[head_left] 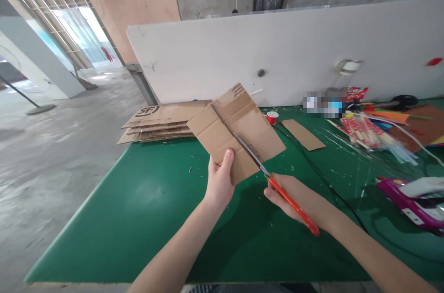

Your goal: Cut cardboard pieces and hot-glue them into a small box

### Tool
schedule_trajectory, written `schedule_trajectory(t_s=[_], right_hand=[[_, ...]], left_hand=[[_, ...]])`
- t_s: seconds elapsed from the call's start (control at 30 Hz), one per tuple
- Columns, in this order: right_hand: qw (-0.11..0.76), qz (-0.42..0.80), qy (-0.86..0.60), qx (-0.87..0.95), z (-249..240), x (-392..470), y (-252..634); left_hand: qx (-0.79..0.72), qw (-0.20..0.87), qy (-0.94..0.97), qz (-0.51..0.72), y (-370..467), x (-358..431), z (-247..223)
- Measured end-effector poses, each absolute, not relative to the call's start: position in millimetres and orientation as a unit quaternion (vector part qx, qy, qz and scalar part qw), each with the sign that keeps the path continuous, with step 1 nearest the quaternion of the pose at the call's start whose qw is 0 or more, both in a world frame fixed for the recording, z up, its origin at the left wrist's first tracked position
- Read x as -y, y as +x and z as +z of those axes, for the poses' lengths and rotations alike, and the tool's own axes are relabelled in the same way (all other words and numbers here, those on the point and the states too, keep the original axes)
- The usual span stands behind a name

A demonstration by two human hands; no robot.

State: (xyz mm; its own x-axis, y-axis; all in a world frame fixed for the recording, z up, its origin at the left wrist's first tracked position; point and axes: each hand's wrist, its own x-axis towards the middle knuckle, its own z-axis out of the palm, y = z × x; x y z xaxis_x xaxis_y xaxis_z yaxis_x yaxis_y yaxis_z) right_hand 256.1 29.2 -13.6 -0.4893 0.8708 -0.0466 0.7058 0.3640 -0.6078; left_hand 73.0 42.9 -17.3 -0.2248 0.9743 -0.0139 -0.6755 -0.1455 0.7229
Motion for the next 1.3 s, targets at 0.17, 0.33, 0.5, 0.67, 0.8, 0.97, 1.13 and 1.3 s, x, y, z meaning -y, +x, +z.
schedule_trajectory(t_s=[0.17,0.33,0.5,0.67,0.8,0.97,1.13,1.3], right_hand=[[0.174,0.259,-0.512,0.8,-11,-27,250],[0.237,0.287,-0.523,0.767,-19,-26,247],[0.244,0.284,-0.523,0.765,-21,-29,244],[0.223,0.284,-0.508,0.782,-18,-32,244],[0.197,0.319,-0.485,0.79,-15,-39,248],[0.168,0.366,-0.472,0.784,-5,-64,252],[0.214,0.405,-0.435,0.775,-7,-90,243],[0.305,0.358,-0.455,0.756,-24,-103,228]], left_hand=[[-0.306,0.567,0.247,0.724,74,-41,-19],[-0.314,0.565,0.233,0.726,73,-42,-16],[-0.312,0.563,0.219,0.733,74,-44,-16],[-0.321,0.567,0.219,0.726,74,-44,-21],[-0.326,0.562,0.225,0.726,74,-52,-20],[-0.312,0.55,0.273,0.725,75,-81,-7],[-0.304,0.51,0.327,0.735,65,-108,5],[-0.306,0.483,0.329,0.751,60,-118,6]])
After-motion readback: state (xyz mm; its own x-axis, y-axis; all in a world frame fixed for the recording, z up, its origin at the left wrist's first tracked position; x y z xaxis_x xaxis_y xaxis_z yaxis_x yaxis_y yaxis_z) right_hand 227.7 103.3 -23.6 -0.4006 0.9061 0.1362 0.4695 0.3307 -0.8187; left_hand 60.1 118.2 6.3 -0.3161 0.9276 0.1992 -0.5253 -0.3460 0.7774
